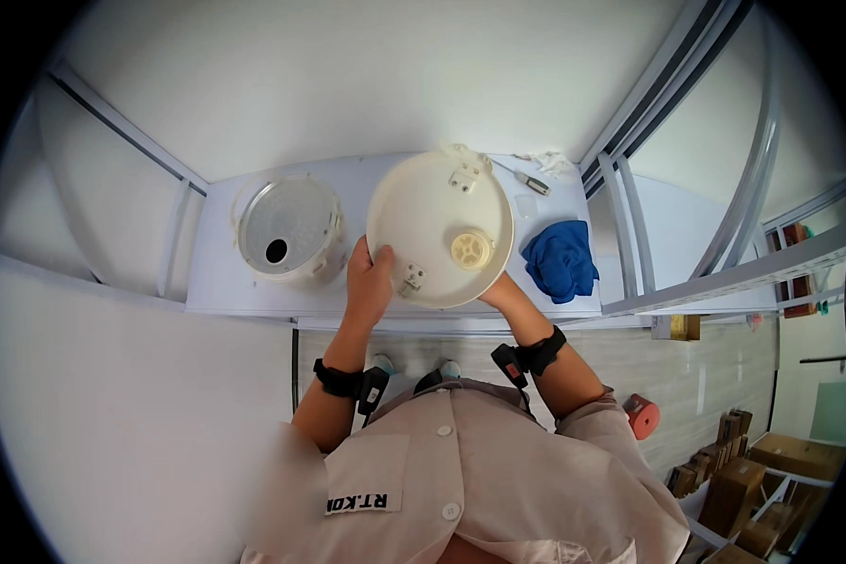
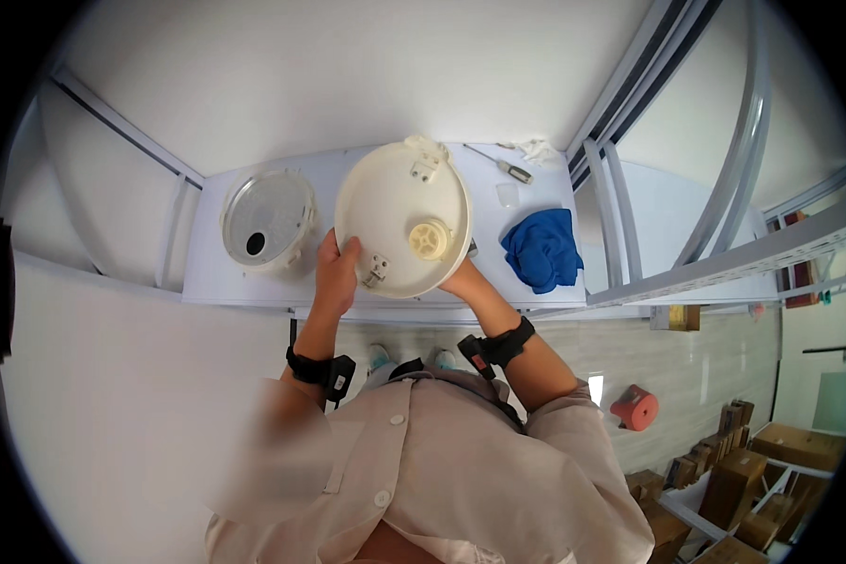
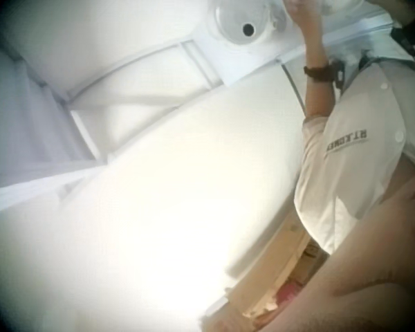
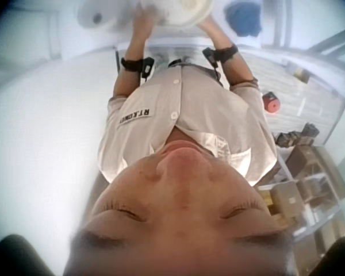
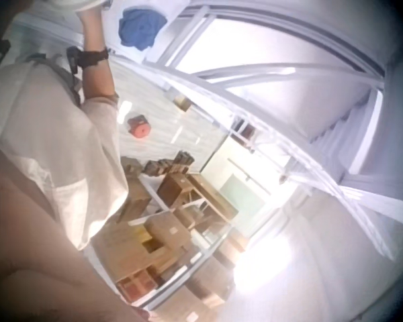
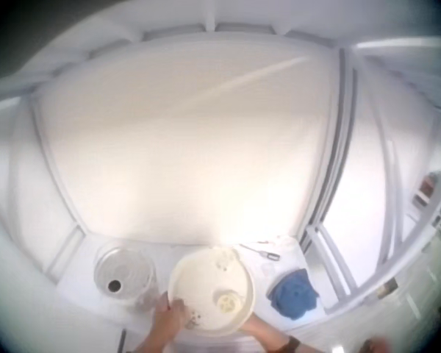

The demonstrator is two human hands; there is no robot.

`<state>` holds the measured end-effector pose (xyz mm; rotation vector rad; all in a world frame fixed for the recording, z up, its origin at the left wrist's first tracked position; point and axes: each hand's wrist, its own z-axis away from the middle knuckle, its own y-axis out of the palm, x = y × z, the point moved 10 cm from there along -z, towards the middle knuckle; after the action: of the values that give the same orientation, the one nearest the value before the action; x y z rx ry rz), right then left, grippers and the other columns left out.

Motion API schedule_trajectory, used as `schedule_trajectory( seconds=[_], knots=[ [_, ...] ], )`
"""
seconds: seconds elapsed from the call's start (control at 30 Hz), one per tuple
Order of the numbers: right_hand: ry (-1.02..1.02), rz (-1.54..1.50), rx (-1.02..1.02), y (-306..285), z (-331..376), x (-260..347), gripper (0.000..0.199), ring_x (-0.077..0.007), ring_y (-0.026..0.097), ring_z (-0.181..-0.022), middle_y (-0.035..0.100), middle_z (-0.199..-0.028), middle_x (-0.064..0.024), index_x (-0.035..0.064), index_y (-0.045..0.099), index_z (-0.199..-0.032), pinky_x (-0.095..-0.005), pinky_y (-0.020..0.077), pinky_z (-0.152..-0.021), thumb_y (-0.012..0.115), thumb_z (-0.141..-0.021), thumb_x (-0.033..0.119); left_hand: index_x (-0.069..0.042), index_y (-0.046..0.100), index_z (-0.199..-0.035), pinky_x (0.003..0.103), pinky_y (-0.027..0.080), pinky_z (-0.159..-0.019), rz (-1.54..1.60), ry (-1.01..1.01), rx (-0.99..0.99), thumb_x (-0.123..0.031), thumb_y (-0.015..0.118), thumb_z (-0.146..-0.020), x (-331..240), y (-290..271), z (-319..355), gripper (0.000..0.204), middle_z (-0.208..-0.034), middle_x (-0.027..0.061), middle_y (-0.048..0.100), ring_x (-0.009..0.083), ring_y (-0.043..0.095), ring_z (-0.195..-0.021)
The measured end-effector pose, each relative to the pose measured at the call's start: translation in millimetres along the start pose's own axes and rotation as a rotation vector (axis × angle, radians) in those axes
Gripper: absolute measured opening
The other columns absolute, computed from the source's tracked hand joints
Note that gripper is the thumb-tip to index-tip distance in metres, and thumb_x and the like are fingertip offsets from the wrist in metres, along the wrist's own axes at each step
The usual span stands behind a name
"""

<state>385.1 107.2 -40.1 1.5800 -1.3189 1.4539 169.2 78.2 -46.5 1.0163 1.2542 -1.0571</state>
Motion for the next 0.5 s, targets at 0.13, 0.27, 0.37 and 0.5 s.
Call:
schedule_trajectory(
  seconds=[0.13, 0.27, 0.37, 0.5],
  knots=[
    [0.050, 0.216, 0.074, -17, 17, -15, 0.039, -0.0258, 0.069, -0.114, 0.073, -0.125, -0.0118, 0.0021, 0.067, -0.133, -0.0387, 0.0548, -0.099, 0.075, -0.097, 0.013, 0.004, 0.059, -0.137, 0.037, 0.052, -0.099, -0.263, 0.085, -0.112, -0.009, 0.055, -0.103, -9, -11, 16, 0.037, -0.124, 0.0139, 0.071, 0.0224, 0.067, -0.111],
    [0.342, -0.030, 0.148, -28, 31, -62, 0.025, -0.0182, 0.069, -0.084, 0.075, -0.101, -0.0055, 0.0029, 0.071, -0.125, -0.0330, 0.0555, -0.078, 0.067, -0.101, 0.012, 0.003, 0.058, -0.139, 0.042, 0.051, -0.100, -0.346, 0.122, -0.195, -0.011, 0.053, -0.103, 12, -29, 19, 0.039, -0.122, 0.0208, 0.071, 0.0329, 0.069, -0.112],
    [0.351, -0.033, 0.116, -28, 29, -47, 0.026, -0.0107, 0.064, -0.078, 0.072, -0.096, -0.0032, 0.0032, 0.069, -0.127, -0.0275, 0.0522, -0.073, 0.065, -0.102, 0.009, 0.001, 0.058, -0.139, 0.043, 0.051, -0.101, -0.331, 0.069, -0.249, -0.009, 0.053, -0.102, 16, -41, 20, 0.039, -0.126, 0.0216, 0.071, 0.0345, 0.068, -0.115],
    [0.312, -0.057, 0.100, -23, 29, -37, 0.030, -0.0109, 0.065, -0.079, 0.072, -0.095, -0.0036, 0.0032, 0.066, -0.132, -0.0278, 0.0526, -0.072, 0.065, -0.102, 0.007, 0.001, 0.058, -0.140, 0.042, 0.050, -0.103, -0.327, 0.099, -0.264, -0.008, 0.054, -0.102, 18, -51, 17, 0.039, -0.128, 0.0204, 0.070, 0.0323, 0.068, -0.117]
  ],
)
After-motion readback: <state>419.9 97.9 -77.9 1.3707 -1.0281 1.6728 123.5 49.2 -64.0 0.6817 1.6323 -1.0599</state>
